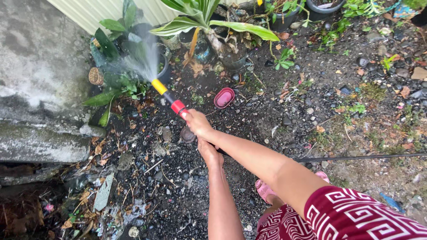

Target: The person uses a hose with a spray nozzle to water various potted plants and garden areas by hand.

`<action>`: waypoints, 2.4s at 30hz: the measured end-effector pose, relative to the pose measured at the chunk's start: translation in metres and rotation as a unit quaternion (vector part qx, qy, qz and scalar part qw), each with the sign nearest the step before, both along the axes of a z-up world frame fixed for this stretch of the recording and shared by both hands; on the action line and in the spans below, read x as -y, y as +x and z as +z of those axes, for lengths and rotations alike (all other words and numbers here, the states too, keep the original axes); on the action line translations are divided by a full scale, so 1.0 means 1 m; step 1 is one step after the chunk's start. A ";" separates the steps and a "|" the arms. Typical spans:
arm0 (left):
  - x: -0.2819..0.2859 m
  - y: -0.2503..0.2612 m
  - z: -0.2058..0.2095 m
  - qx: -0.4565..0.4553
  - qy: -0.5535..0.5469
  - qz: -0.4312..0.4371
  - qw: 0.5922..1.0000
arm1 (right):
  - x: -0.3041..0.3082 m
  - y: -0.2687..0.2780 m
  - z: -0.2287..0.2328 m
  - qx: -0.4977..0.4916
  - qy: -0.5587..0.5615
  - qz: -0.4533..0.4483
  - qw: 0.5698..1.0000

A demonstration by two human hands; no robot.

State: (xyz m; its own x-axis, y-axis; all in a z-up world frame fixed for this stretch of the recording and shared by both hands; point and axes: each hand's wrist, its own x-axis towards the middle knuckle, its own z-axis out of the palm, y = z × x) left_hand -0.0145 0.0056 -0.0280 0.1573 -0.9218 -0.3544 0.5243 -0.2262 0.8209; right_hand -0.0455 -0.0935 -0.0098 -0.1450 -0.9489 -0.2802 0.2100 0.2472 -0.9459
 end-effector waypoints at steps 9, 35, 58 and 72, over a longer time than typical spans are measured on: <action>-0.005 -0.075 0.030 -0.020 0.025 -0.104 0.994 | -0.012 -0.094 0.019 0.115 -0.006 -0.069 0.991; -0.021 -0.097 0.020 0.019 0.091 -0.157 0.983 | -0.027 -0.125 -0.021 0.173 0.071 -0.078 0.979; -0.018 -0.048 0.023 0.013 0.008 -0.037 0.999 | -0.012 -0.048 -0.003 0.066 -0.008 0.000 0.998; -0.040 -0.165 0.021 0.104 0.046 -0.239 0.964 | -0.059 -0.210 -0.014 0.209 0.063 -0.137 0.966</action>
State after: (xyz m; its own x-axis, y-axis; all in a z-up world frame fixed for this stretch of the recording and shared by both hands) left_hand -0.1790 0.0454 -0.0074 -0.2005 -0.8727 -0.4451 0.1690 -0.4784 0.8617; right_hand -0.2554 -0.0343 -0.0234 -0.2354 -0.8452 -0.4798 0.6418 0.2356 -0.7298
